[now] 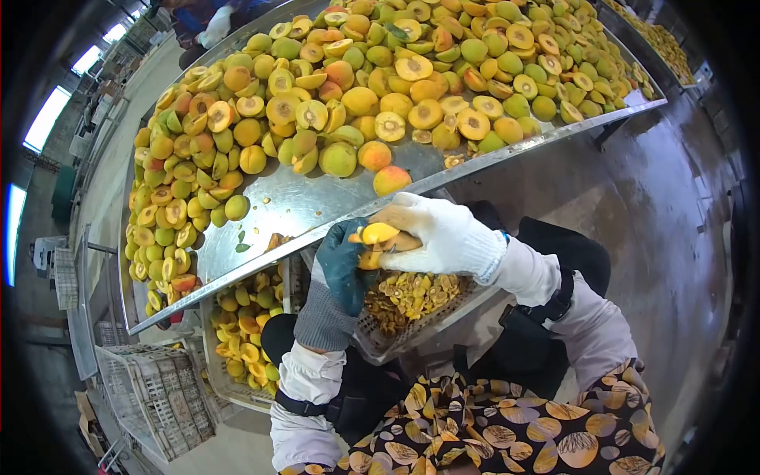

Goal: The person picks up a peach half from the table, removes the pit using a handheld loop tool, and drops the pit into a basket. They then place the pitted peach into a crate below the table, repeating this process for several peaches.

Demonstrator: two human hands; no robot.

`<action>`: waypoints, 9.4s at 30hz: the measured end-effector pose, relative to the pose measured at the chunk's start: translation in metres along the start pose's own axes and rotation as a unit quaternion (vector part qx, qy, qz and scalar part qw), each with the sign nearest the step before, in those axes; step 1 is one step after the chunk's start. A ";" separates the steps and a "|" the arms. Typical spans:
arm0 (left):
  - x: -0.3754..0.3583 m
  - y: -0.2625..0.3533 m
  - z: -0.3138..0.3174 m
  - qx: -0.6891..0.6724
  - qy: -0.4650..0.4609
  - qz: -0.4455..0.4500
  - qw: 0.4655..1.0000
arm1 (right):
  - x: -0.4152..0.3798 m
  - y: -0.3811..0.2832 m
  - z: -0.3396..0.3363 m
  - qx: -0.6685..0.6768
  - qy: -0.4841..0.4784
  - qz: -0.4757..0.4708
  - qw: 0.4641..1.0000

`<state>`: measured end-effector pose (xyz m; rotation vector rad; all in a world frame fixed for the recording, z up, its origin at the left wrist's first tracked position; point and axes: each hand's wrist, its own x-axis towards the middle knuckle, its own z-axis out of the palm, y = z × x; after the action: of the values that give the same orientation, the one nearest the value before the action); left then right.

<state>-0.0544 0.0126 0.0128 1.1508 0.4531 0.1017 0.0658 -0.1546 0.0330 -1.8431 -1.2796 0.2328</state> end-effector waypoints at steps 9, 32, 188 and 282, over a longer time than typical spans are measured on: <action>0.018 -0.028 -0.045 -0.281 -0.231 -0.218 0.906 | 0.002 -0.004 -0.010 -0.020 -0.150 0.028 0.988; 0.028 -0.025 -0.027 -0.121 -0.091 0.205 0.967 | -0.010 -0.013 0.007 0.217 -0.169 0.282 0.919; 0.003 -0.040 0.002 0.187 0.167 0.277 0.928 | -0.014 -0.005 0.052 -0.100 -0.080 -0.026 0.991; 0.017 0.003 0.003 0.195 -0.026 0.188 0.962 | 0.002 -0.007 0.023 0.417 -0.264 0.300 0.817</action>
<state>-0.0378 0.0165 0.0111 1.6168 0.2053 0.3228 0.0487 -0.1399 0.0245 -1.3410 -0.6587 1.4866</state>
